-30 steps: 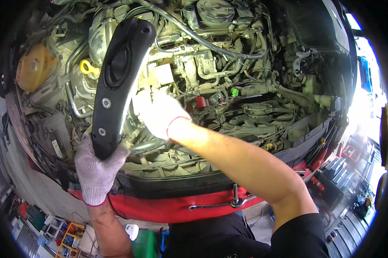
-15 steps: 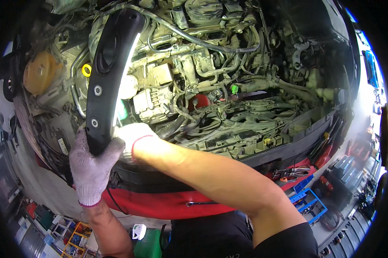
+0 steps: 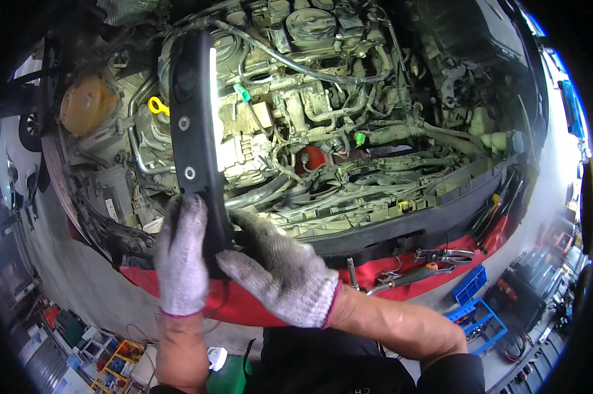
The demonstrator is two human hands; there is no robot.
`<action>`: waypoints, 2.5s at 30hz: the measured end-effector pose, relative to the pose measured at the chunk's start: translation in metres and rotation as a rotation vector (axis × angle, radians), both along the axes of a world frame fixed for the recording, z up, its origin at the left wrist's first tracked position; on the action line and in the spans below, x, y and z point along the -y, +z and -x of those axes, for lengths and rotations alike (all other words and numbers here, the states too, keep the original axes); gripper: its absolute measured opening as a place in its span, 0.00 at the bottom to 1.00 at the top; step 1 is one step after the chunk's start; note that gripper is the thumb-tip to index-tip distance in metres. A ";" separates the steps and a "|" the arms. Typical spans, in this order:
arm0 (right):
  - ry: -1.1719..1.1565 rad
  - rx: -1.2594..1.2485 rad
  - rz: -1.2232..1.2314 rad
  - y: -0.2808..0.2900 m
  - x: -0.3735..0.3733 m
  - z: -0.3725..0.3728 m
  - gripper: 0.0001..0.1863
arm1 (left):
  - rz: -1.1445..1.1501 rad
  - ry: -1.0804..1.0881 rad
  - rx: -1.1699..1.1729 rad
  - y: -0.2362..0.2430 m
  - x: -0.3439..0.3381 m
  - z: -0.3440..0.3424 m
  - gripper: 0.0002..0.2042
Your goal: The person works under the hood of a red car in a garage, using a portable work light to illuminate the engine bay. They manipulate hoses and connectors with gloved hands, then retrieve a ratchet and socket from a nearby tool cart to work on engine components.
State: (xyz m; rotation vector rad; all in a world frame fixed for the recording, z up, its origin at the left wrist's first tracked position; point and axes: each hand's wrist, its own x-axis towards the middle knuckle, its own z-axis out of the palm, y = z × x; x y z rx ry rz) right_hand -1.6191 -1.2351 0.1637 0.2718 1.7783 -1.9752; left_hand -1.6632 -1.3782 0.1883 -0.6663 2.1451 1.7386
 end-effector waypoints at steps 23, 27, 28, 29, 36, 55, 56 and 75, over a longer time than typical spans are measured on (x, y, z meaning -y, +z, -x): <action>-0.557 0.285 -0.284 0.018 -0.145 -0.108 0.23 | 0.956 -1.247 -0.194 -0.228 -0.119 0.161 0.25; -0.575 0.257 -0.318 0.022 -0.162 -0.093 0.25 | 0.903 -1.244 -0.142 -0.271 -0.133 0.151 0.23; -0.575 0.268 -0.320 0.022 -0.166 -0.089 0.25 | 0.912 -1.235 -0.140 -0.275 -0.132 0.150 0.23; -0.577 0.277 -0.321 0.021 -0.170 -0.084 0.26 | 0.916 -1.220 -0.154 -0.277 -0.130 0.149 0.22; -0.501 -0.014 -0.613 0.000 -0.179 -0.049 0.26 | 0.814 -1.253 -0.191 -0.265 -0.114 0.123 0.22; -0.410 -0.148 -0.680 -0.040 -0.194 -0.028 0.39 | 0.858 -0.232 0.074 -0.409 -0.142 0.147 0.24; -0.408 -0.155 -0.673 -0.040 -0.194 -0.028 0.38 | 0.865 -0.190 0.048 -0.410 -0.142 0.146 0.24; -0.385 -0.113 -0.650 -0.040 -0.196 -0.028 0.35 | 0.550 0.142 0.085 -0.366 -0.162 0.147 0.20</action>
